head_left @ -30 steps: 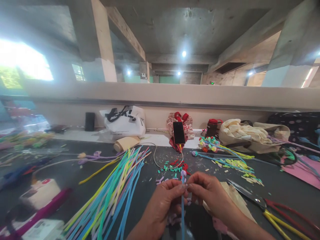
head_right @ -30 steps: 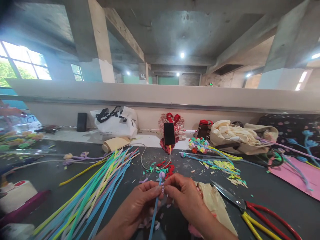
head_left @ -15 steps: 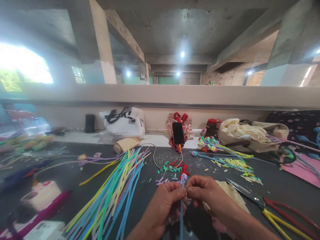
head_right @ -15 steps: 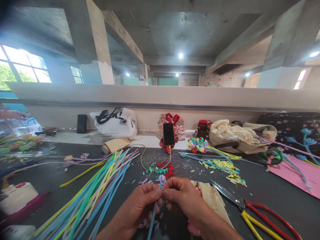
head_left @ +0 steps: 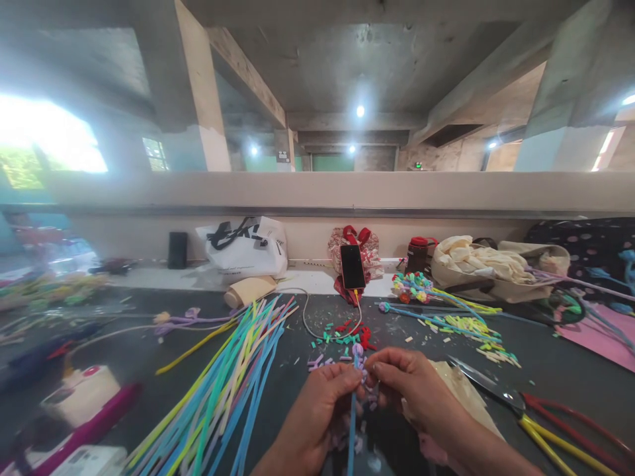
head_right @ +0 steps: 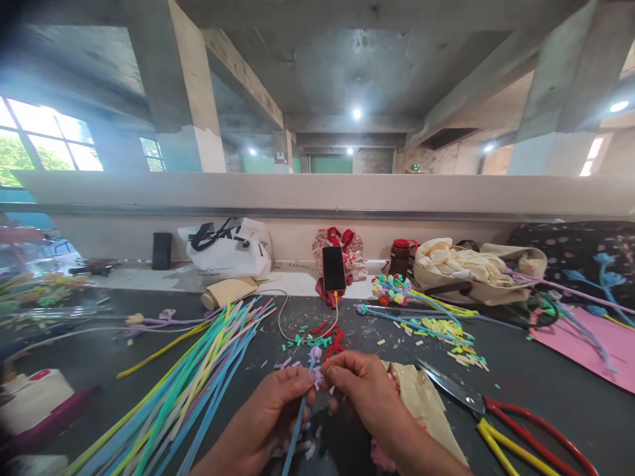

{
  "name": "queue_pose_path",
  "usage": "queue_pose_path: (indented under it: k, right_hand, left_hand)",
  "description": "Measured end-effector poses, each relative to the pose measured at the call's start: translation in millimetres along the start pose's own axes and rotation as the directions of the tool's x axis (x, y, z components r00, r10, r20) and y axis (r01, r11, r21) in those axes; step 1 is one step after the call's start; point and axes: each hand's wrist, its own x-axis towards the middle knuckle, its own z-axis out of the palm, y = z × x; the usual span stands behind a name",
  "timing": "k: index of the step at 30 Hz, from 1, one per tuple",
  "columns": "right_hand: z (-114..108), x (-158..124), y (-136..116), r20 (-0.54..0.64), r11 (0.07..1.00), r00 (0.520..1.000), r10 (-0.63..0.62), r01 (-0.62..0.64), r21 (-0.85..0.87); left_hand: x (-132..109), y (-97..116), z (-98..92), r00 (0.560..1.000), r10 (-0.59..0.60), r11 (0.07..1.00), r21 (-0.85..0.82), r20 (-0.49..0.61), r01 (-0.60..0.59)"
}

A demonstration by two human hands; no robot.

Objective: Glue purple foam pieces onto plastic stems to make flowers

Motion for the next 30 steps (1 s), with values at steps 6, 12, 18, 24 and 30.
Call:
queue_pose_path:
  k: [6,12,18,24,30]
  right_hand:
    - [4,-5,-6,-0.079,0.923,0.977,-0.200,0.161,-0.349]
    - [6,-13,-12,0.028,0.750,0.946,-0.323,0.274,-0.602]
    - [5,-14,-9,0.053,0.686,0.911,-0.409,0.345,-0.640]
    - [3,-15,-10,0.105,0.633,0.880,-0.463,0.411,-0.656]
    - [5,-16,-15,0.100,0.694,0.914,-0.393,0.366,-0.619]
  left_hand:
    - [-1,-4,-2.9,1.000,0.011,1.000,-0.004,0.002,-0.011]
    - [3,-6,-6.2,0.999,0.029,0.999,0.025,0.027,-0.030]
    - [1,-5,-4.4,0.999,-0.041,0.999,-0.011,0.024,0.041]
    - [1,-6,-4.7,0.997,-0.063,0.998,-0.007,0.038,0.063]
    - [-3,-4,-2.4,0.997,-0.001,0.998,-0.069,0.078,0.006]
